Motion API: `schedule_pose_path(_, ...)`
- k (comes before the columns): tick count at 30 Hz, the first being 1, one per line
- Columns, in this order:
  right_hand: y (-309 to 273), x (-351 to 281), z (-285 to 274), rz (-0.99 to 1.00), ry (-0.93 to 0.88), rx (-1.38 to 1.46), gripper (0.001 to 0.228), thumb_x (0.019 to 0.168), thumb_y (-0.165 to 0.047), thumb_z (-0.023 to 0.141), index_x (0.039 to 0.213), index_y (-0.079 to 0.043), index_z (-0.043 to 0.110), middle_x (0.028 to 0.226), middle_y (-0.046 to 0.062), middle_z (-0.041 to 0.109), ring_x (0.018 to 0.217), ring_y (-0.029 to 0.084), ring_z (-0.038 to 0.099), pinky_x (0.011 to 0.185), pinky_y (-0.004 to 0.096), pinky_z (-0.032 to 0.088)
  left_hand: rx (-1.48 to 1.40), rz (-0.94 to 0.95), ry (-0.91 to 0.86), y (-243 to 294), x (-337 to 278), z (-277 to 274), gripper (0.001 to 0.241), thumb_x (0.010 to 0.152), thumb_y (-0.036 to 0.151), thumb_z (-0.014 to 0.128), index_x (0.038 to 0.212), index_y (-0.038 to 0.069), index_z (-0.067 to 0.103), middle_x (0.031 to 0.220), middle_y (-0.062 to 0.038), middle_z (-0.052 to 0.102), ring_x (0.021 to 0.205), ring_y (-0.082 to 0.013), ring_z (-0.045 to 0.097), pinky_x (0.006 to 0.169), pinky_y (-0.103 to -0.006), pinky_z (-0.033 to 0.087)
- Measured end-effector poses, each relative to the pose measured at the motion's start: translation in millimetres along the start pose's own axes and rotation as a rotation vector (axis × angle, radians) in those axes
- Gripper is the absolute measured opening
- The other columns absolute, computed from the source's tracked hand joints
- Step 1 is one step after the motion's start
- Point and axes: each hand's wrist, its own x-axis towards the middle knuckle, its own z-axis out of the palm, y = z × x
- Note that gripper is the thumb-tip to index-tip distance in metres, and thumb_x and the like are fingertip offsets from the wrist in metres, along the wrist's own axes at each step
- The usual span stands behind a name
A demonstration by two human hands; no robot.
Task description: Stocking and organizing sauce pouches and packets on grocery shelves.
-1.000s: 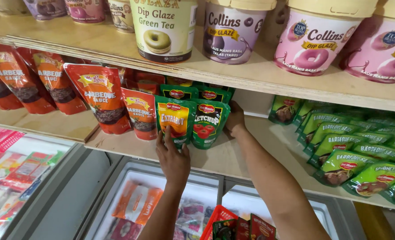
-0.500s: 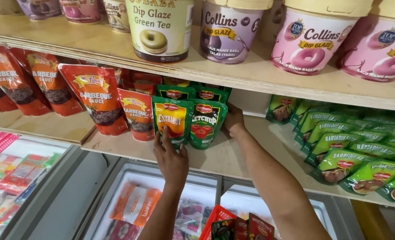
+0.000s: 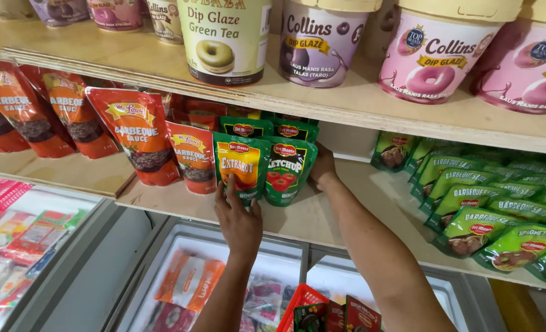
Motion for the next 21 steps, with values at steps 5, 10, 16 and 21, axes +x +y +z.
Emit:
schedule_pose_path(5, 4.4, -7.4, -1.5, 0.043, -0.011, 0.131, 0.044, 0.093, -0.014, 0.069, 0.136, -0.004, 0.065, 0.117, 0.015, 0.074, 0.096, 0.022, 0.072, 0.079, 0.038, 0.061, 0.000, 0.015, 0.008, -0.5, -3.1, -0.9, 0.079, 0.083, 0.009, 0.074, 0.154, 0.010, 0.039, 0.149, -0.030, 0.043, 0.125, -0.0493, 0.051, 0.103, -0.0538, 0.045)
schedule_pose_path(10, -0.5, -8.8, -0.4, 0.122, 0.004, 0.261, 0.046, 0.091, -0.012, 0.069, 0.135, -0.005, 0.063, 0.116, 0.016, 0.074, 0.093, 0.025, 0.074, 0.078, 0.041, 0.062, 0.007, 0.012, 0.012, -0.5, -1.3, 0.5, 0.079, 0.083, 0.010, 0.074, 0.154, 0.010, 0.039, 0.149, -0.031, 0.042, 0.126, -0.0508, 0.050, 0.105, -0.0538, 0.044)
schedule_pose_path(16, 0.7, -4.9, -6.7, 0.154, 0.044, 0.265, 0.041, 0.095, -0.014, 0.067, 0.134, -0.002, 0.065, 0.114, 0.017, 0.074, 0.091, 0.025, 0.073, 0.074, 0.040, 0.061, 0.023, 0.035, 0.026, -2.5, -1.9, -0.1, 0.081, 0.082, 0.012, 0.077, 0.154, 0.009, 0.039, 0.154, -0.031, 0.035, 0.135, -0.0531, 0.040, 0.111, -0.0590, 0.039)
schedule_pose_path(21, 2.8, -12.8, -20.7, 0.170, 0.151, 0.123, 0.043, 0.095, -0.010, 0.058, 0.138, -0.004, 0.059, 0.103, 0.016, 0.072, 0.083, 0.026, 0.068, 0.070, 0.039, 0.057, 0.038, 0.047, 0.034, -0.7, -2.1, -5.1, 0.084, 0.080, 0.012, 0.080, 0.153, 0.006, 0.038, 0.155, -0.031, 0.030, 0.137, -0.0537, 0.035, 0.111, -0.0620, 0.036)
